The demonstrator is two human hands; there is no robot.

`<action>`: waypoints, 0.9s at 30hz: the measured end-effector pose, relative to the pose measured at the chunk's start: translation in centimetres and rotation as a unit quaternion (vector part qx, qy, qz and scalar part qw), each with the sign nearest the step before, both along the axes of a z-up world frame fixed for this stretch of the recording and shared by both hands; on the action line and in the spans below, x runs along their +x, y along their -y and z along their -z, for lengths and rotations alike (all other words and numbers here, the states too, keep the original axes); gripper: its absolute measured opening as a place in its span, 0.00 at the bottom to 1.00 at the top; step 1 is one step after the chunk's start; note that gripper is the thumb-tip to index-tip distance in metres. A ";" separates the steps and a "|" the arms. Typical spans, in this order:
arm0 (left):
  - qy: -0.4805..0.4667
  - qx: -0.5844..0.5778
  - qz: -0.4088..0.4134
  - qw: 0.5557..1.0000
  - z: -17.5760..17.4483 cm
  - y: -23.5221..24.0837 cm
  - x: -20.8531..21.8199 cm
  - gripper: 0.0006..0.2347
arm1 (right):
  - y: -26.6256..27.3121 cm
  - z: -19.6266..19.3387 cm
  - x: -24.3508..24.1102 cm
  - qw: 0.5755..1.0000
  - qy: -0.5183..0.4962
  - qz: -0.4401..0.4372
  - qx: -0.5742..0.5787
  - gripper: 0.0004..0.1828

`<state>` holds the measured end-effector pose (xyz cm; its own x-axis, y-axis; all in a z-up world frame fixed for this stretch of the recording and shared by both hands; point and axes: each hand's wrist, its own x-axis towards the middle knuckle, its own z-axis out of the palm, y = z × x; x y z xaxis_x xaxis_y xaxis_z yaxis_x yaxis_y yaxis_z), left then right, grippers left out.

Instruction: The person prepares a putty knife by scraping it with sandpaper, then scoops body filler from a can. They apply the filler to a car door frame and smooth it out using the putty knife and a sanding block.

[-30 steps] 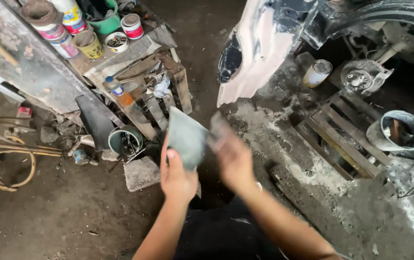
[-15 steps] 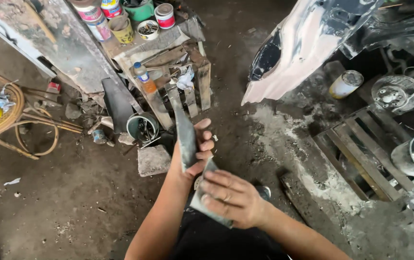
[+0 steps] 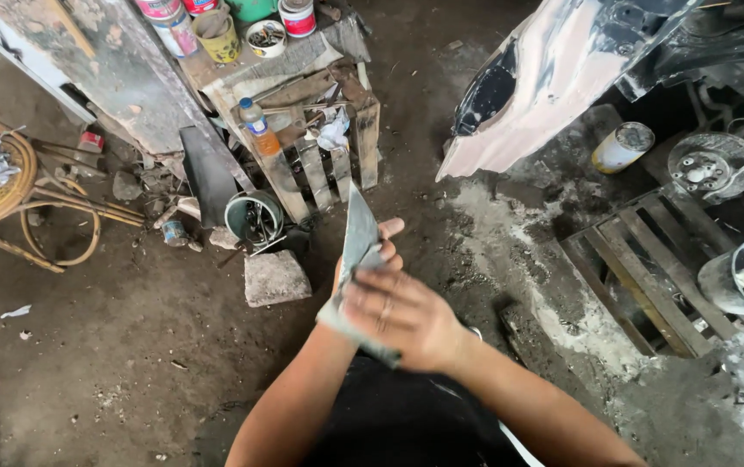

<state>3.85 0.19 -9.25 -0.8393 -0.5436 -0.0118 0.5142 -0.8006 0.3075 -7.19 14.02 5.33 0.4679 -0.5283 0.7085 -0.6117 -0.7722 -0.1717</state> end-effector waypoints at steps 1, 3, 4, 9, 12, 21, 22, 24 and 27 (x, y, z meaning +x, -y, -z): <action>0.000 -0.001 0.000 1.000 0.8 0.0 0.1 0.21 | 0.2 -0.1 -0.1 1.000 0.000 0.000 -0.001 0.25; 0.076 0.082 -0.047 0.993 2.2 0.2 0.1 0.25 | 0.6 -0.3 -0.3 0.997 0.060 0.036 0.043 0.27; 0.077 0.083 -0.046 0.992 1.8 0.0 0.2 0.25 | 0.3 -0.6 -0.1 0.997 0.060 0.036 0.045 0.27; -0.030 0.006 0.017 0.999 -2.2 -0.5 1.1 0.27 | -1.1 -1.4 1.0 0.999 -0.007 -0.029 0.021 0.28; 0.022 -0.043 0.015 0.999 0.6 0.8 0.9 0.30 | -0.3 -1.2 0.7 0.998 0.018 -0.007 0.064 0.31; 0.102 0.018 -0.014 0.994 -2.9 -2.0 1.4 0.27 | 0.2 -0.9 0.8 0.996 0.045 0.030 0.073 0.32; 0.114 0.032 -0.022 0.993 -4.9 -2.3 1.2 0.26 | 0.3 -0.9 0.7 0.996 0.045 0.031 0.073 0.32; 0.137 0.060 -0.038 0.988 -8.8 -3.2 0.9 0.23 | 0.5 -0.9 0.7 0.996 0.053 0.032 0.066 0.32; 0.172 0.102 -0.062 0.978 -16.8 -4.6 0.5 0.19 | 1.0 -1.3 0.4 0.996 0.062 0.035 0.061 0.31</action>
<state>4.36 4.79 7.57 -0.6941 -0.5982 -0.4005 0.5059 -0.8011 0.3199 -6.80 13.01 6.63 0.3397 -0.6429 0.6865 -0.6321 -0.6966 -0.3395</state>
